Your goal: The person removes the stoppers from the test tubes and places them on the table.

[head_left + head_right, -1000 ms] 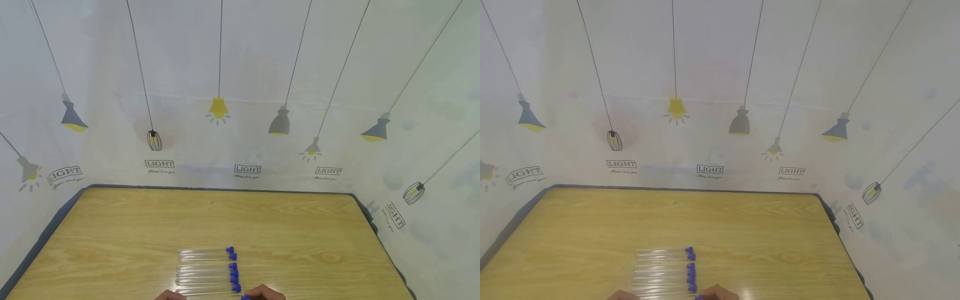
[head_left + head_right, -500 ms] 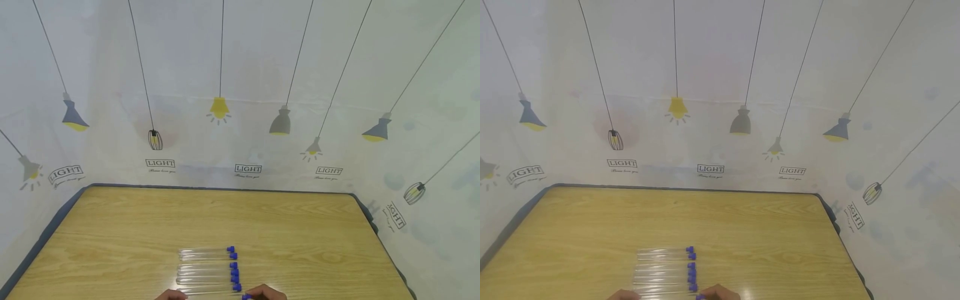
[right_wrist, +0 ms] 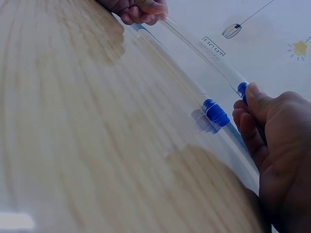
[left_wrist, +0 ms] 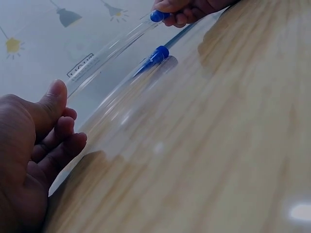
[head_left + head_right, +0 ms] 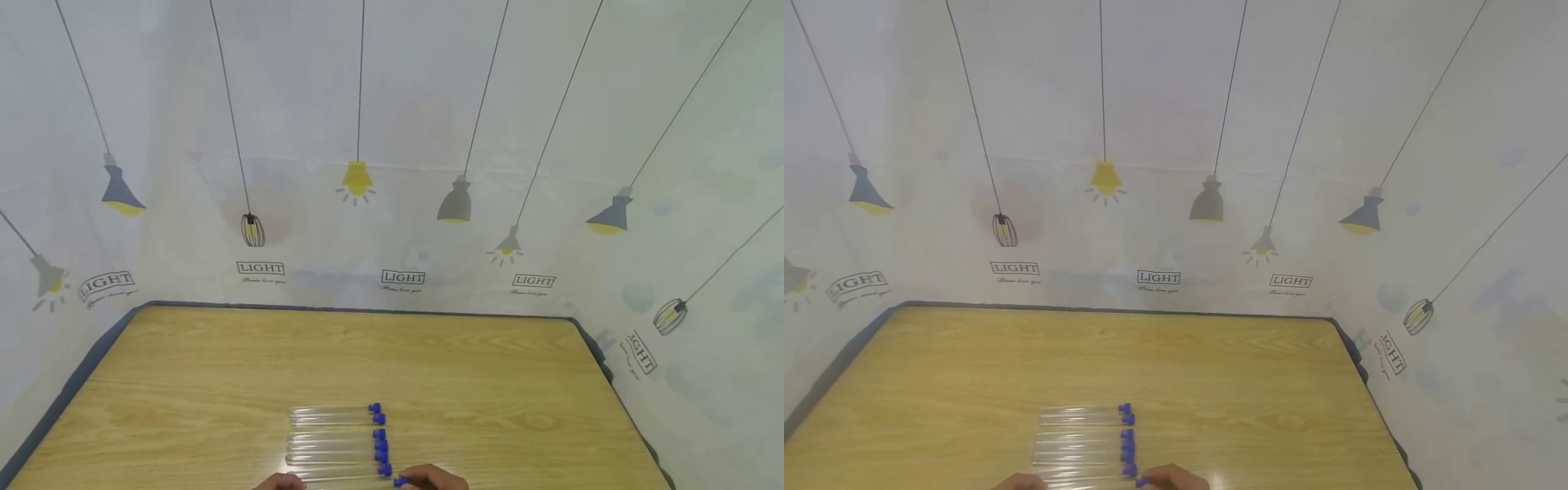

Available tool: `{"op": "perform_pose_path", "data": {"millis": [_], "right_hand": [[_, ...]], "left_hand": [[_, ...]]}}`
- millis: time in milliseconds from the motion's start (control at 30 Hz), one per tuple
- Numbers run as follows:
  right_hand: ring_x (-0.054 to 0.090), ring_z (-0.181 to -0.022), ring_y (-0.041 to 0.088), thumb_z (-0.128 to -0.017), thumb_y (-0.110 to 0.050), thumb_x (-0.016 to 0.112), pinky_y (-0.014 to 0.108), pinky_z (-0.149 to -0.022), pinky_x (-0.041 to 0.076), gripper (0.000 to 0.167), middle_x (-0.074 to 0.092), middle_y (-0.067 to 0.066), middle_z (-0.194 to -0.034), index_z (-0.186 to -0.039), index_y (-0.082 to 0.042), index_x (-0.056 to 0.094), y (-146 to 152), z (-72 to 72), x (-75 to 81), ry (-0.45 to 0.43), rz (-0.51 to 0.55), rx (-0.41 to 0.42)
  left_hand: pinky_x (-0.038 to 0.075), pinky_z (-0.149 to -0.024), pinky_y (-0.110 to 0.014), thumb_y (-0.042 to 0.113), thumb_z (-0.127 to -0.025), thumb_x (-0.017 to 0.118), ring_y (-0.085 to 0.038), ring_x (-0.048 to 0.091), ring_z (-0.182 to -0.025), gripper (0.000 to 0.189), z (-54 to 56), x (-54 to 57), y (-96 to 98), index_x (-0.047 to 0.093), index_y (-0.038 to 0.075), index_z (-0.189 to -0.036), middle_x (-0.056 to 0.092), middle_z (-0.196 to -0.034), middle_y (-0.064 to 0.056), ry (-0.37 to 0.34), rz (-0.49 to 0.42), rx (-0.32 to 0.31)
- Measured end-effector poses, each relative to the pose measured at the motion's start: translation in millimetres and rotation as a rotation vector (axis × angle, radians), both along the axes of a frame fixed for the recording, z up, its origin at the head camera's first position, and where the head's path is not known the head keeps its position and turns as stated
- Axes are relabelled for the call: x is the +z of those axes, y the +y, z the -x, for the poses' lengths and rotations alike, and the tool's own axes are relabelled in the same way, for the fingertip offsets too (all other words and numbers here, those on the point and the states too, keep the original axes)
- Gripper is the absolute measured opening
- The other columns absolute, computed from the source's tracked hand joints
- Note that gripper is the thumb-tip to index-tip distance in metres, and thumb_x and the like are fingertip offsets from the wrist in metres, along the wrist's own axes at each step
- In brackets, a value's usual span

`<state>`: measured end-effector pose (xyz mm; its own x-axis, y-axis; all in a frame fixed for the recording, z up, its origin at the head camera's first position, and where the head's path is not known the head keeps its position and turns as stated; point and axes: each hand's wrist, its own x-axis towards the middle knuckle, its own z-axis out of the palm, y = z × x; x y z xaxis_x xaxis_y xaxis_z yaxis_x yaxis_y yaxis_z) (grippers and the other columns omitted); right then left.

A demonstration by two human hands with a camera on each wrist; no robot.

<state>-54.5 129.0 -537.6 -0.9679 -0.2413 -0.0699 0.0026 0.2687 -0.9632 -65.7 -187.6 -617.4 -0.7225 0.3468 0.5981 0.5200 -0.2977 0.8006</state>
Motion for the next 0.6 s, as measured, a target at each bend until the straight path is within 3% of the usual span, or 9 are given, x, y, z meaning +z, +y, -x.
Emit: {"op": "perform_pose_path", "data": {"millis": [67,200,300,500,600], "right_hand": [[0.065,-0.072,0.008,-0.088,-0.023,0.070,0.024,-0.064,0.052,0.025,0.068,-0.003,-0.082,-0.098,0.000,0.070,0.4,0.3,-0.3,-0.010,-0.005,0.000],[0.065,-0.073,0.009,-0.089,-0.024,0.069,0.025,-0.064,0.052,0.025,0.068,-0.003,-0.082,-0.099,0.000,0.070,1.7,-0.2,-0.7,-0.007,-0.012,0.002],[0.065,-0.073,0.009,-0.090,-0.023,0.068,0.025,-0.064,0.053,0.025,0.068,-0.002,-0.082,-0.099,0.000,0.069,2.6,-0.5,-1.5,-0.004,-0.005,-0.001],[0.065,-0.073,0.008,-0.089,-0.025,0.069,0.024,-0.064,0.052,0.025,0.068,-0.003,-0.083,-0.099,-0.002,0.070,3.7,0.1,-1.2,-0.015,-0.037,-0.014],[0.065,-0.073,0.008,-0.089,-0.025,0.069,0.024,-0.064,0.052,0.025,0.068,-0.003,-0.083,-0.100,-0.002,0.070,4.6,0.2,0.1,-0.011,-0.041,-0.009]], "left_hand": [[0.048,-0.072,-0.014,-0.032,-0.078,0.046,0.001,0.058,-0.094,0.061,-0.8,-2.8,-0.5,0.063,0.013,-0.115,0.061,-0.114,0.014,-0.046,-0.012,-0.022],[0.046,-0.078,-0.013,-0.030,-0.083,0.040,0.001,0.056,-0.101,0.060,2.4,-12.5,-1.8,0.062,0.013,-0.120,0.058,-0.120,0.015,-0.099,-0.093,-0.157],[0.046,-0.079,-0.014,-0.029,-0.085,0.038,0.000,0.056,-0.102,0.060,3.7,-15.2,-1.9,0.061,0.013,-0.121,0.057,-0.122,0.014,-0.118,-0.121,-0.207],[0.048,-0.074,-0.015,-0.025,-0.088,0.040,0.000,0.058,-0.094,0.060,-0.2,-10.9,-4.0,0.063,0.024,-0.115,0.059,-0.114,0.018,-0.269,-0.012,-0.145],[0.048,-0.073,-0.015,-0.024,-0.088,0.041,0.001,0.058,-0.093,0.059,-0.6,-4.0,-2.3,0.064,0.023,-0.114,0.060,-0.111,0.019,-0.262,0.014,-0.133]]}}
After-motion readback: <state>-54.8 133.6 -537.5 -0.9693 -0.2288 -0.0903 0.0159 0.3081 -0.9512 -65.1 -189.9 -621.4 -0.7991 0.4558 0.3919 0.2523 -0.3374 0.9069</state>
